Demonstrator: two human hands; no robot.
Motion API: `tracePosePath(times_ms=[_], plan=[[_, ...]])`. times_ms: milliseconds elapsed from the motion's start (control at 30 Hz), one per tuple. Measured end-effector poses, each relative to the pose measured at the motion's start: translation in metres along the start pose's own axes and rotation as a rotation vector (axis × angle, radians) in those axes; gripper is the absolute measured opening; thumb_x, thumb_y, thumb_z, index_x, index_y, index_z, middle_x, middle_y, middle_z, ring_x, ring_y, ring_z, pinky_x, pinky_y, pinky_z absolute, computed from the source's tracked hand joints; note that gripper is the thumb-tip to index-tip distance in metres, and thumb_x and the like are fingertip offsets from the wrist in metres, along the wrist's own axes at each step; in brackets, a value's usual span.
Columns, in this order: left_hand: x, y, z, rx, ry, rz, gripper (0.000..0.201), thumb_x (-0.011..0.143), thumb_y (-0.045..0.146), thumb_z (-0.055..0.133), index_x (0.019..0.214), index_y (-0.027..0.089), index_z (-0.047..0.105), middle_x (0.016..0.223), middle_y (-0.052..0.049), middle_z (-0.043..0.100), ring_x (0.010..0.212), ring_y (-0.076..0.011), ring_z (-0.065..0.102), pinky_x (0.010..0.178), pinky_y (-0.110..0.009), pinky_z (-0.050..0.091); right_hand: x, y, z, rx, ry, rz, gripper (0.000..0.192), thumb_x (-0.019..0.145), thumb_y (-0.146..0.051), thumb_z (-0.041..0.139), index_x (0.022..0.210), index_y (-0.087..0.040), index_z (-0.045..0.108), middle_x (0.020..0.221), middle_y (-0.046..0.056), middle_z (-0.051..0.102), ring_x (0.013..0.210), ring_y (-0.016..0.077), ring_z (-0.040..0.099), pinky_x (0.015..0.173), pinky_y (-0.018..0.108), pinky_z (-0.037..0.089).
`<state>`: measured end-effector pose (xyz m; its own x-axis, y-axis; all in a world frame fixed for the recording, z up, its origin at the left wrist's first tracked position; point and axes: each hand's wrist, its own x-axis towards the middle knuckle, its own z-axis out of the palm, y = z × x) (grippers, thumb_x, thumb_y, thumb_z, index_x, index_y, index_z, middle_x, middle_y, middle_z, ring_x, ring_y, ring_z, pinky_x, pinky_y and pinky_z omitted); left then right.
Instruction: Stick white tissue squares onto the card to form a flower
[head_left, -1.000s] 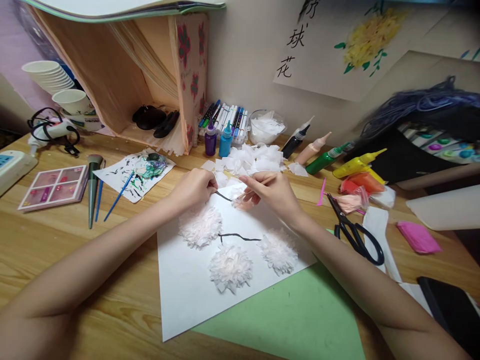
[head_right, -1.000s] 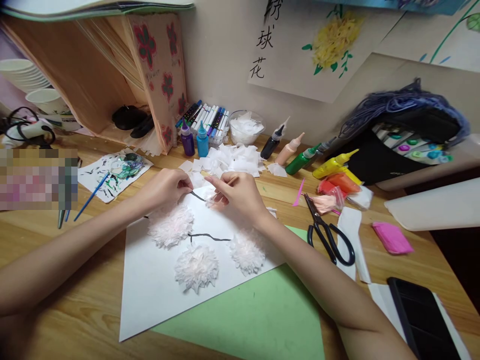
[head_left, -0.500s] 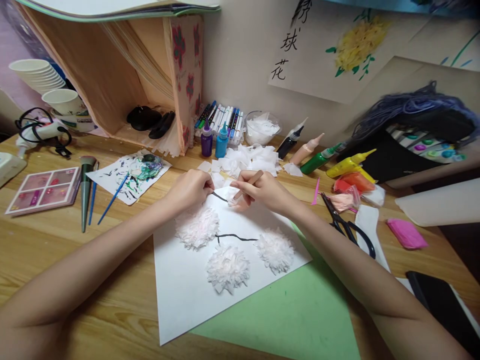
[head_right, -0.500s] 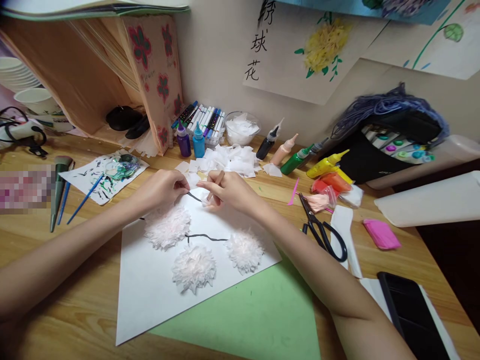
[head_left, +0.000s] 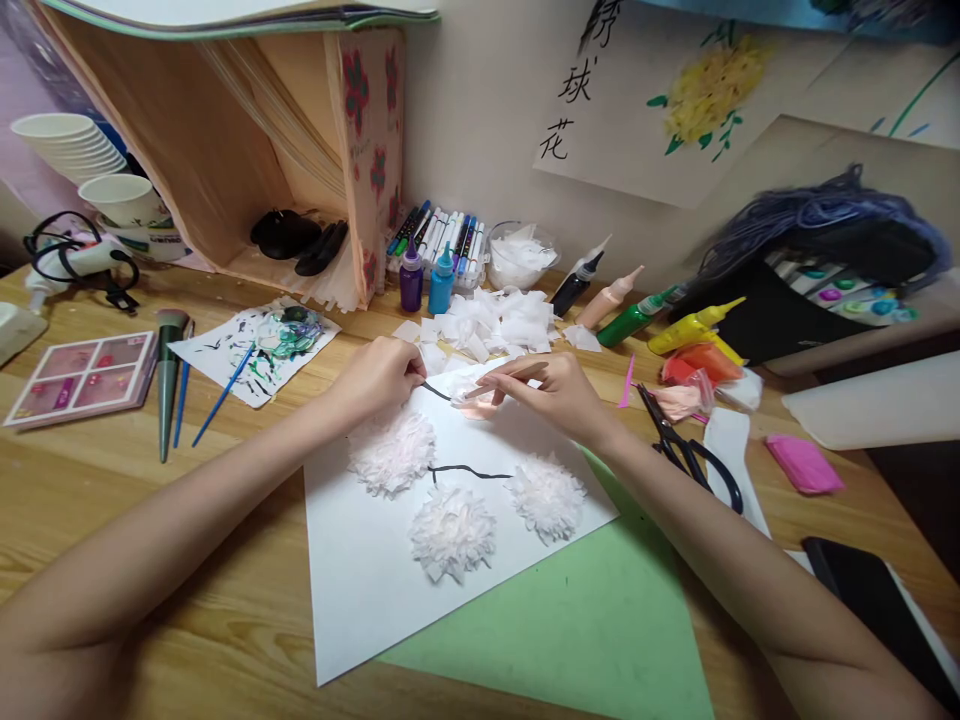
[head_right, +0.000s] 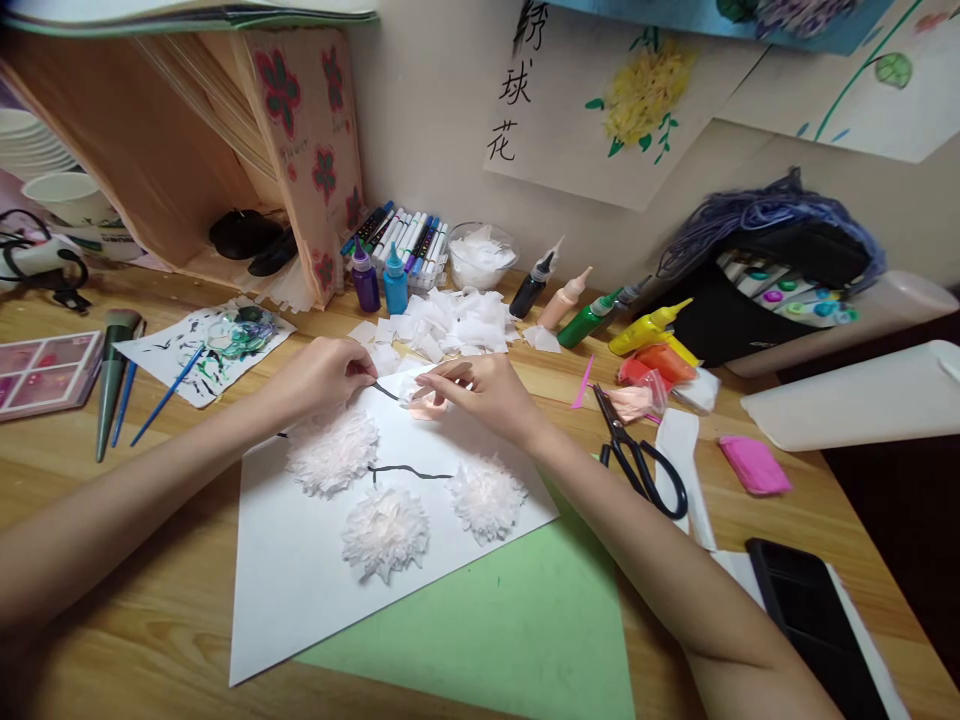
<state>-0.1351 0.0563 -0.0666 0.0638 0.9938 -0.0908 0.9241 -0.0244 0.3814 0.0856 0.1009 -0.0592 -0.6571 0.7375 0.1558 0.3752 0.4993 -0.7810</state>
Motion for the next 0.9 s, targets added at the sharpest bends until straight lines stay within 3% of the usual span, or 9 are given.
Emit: tracePosePath(times_ms=[100,267,367,600,900], plan=[[0.000,0.000,0.000,-0.001,0.006,-0.002,0.018,0.072,0.017,0.051,0.076,0.019,0.069,0.080,-0.004,0.070,0.074,-0.0167,0.061,0.060,-0.023,0.040,0.000,0.002,0.006,-0.059,0.064,-0.037,0.032,0.087,-0.033,0.050,0.067,-0.020,0.072,0.083,0.005,0.073,0.078,0.0163,0.067,0.068,0.028,0.050],[-0.001,-0.001,0.001,-0.001,0.010,0.009,0.019,0.073,0.019,0.050,0.075,0.019,0.069,0.079,-0.004,0.070,0.074,-0.0168,0.061,0.060,-0.023,0.040,0.002,-0.003,0.004,-0.103,-0.054,-0.073,0.042,0.092,-0.029,0.041,0.060,-0.018,0.066,0.100,0.005,0.068,0.088,0.0156,0.063,0.083,0.031,0.044],[-0.001,0.000,0.000,0.000,0.008,0.004,0.019,0.072,0.019,0.050,0.075,0.019,0.069,0.079,-0.004,0.070,0.074,-0.0168,0.061,0.061,-0.023,0.041,0.000,-0.005,0.000,-0.080,-0.077,-0.082,0.039,0.091,-0.029,0.042,0.063,-0.019,0.067,0.094,0.004,0.068,0.083,0.0148,0.062,0.079,0.030,0.044],[0.000,-0.002,0.002,-0.007,0.008,-0.008,0.018,0.072,0.020,0.052,0.077,0.019,0.069,0.081,-0.004,0.070,0.074,-0.0170,0.061,0.061,-0.023,0.041,-0.008,0.002,0.006,0.034,0.088,0.009,0.043,0.091,-0.034,0.043,0.064,-0.017,0.071,0.085,0.006,0.067,0.084,0.0164,0.063,0.076,0.027,0.045],[0.001,-0.002,0.001,-0.018,-0.013,-0.006,0.018,0.072,0.021,0.052,0.076,0.019,0.069,0.081,-0.004,0.071,0.075,-0.0168,0.061,0.064,-0.023,0.042,-0.010,0.006,0.004,-0.084,-0.039,-0.105,0.026,0.089,-0.029,0.047,0.078,-0.019,0.069,0.083,0.004,0.069,0.078,0.0153,0.062,0.071,0.028,0.046]])
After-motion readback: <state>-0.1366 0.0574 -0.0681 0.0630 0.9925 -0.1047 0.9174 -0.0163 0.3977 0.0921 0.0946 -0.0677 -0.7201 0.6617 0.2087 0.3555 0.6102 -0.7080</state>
